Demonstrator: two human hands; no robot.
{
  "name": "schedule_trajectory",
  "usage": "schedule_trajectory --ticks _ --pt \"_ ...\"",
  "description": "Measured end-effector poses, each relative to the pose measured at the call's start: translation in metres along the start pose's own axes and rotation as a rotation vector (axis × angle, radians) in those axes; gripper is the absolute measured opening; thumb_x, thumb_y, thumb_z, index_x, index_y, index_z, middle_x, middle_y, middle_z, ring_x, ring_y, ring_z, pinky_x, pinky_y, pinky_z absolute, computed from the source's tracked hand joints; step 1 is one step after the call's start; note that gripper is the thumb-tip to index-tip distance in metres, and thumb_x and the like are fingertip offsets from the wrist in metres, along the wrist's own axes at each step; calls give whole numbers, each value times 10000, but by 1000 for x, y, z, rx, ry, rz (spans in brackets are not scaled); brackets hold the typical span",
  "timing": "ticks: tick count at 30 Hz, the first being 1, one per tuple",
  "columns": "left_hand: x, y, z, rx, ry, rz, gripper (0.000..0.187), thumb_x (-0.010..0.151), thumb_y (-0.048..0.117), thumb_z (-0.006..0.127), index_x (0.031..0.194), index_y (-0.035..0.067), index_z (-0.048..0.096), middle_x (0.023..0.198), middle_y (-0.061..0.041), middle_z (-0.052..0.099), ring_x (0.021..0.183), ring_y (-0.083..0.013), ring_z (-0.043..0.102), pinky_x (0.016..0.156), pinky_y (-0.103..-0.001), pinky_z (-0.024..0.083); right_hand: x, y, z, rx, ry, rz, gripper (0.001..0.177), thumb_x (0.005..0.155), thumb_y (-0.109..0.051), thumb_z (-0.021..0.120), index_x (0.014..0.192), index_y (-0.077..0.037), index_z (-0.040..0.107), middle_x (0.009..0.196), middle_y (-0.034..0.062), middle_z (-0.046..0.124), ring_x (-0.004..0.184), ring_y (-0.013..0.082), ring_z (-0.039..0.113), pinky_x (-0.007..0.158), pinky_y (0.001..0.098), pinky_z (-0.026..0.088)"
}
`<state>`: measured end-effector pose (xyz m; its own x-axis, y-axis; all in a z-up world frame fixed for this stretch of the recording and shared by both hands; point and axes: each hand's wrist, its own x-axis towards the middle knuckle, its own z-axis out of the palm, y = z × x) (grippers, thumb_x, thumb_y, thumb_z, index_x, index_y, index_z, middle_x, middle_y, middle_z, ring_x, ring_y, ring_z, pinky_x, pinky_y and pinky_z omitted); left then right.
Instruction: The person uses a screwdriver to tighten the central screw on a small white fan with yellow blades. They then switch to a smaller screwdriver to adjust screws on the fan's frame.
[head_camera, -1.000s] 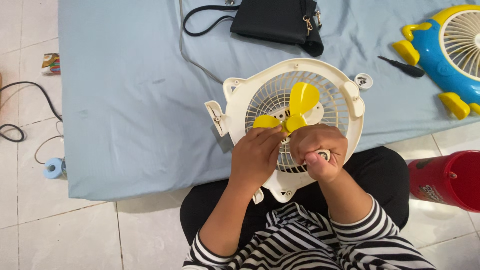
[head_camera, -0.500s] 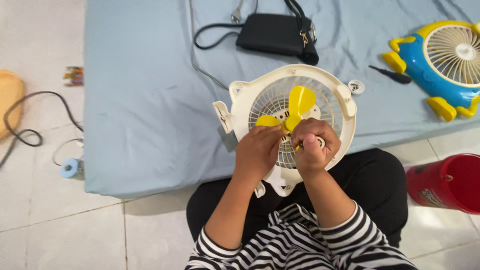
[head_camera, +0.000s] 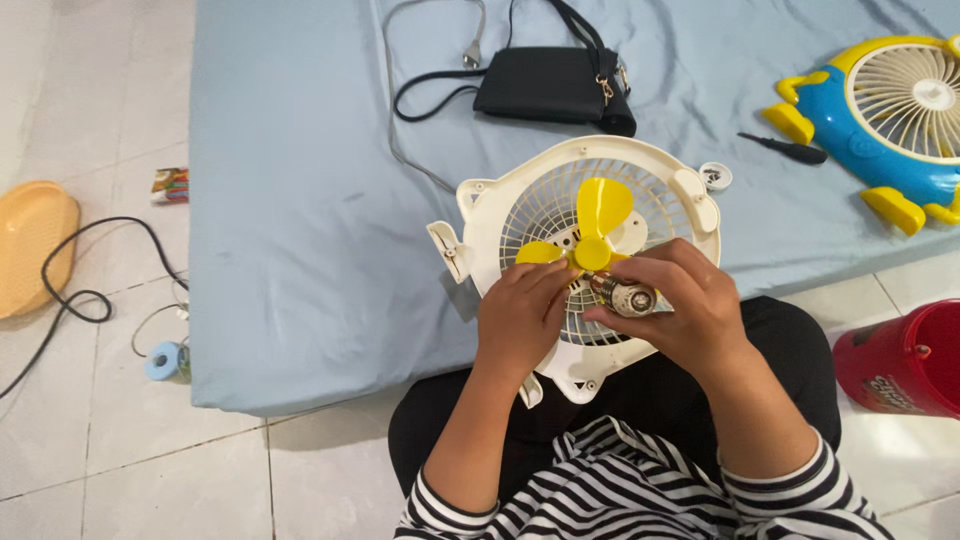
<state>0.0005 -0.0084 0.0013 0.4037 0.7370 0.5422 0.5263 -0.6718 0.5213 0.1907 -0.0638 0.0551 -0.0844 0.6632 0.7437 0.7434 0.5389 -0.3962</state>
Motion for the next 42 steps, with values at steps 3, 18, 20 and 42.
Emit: schedule_trajectory --ticks 3,18,20,42 --pt "1 -2 -1 11 1 17 247 885 136 729 1131 146 747 1196 17 752 1087 -202 677 907 -354 562 8 -9 1 -41 38 -102 557 697 -221 988 1107 -69 643 927 88 690 833 224 697 709 322 576" --pt "5 2 -5 -3 -37 -17 223 919 144 725 1141 148 749 1208 28 744 1090 -183 665 878 -346 567 -23 30 -39 94 216 -83 671 806 -176 944 1309 -108 505 1003 142 711 919 256 703 836 285 513" --pt "6 2 -5 0 -47 -18 225 921 145 728 1145 148 749 1216 26 741 1091 -183 664 882 -346 567 -31 34 -30 57 202 -75 669 823 -172 945 1314 -128 493 1038 155 729 932 262 692 873 294 513" --pt "10 9 -6 35 -266 92 477 769 303 851 1196 127 732 1233 3 729 889 -191 625 758 -352 549 -121 192 -60 319 815 26 326 1063 -325 525 980 -19 600 865 171 624 687 213 639 650 287 501"
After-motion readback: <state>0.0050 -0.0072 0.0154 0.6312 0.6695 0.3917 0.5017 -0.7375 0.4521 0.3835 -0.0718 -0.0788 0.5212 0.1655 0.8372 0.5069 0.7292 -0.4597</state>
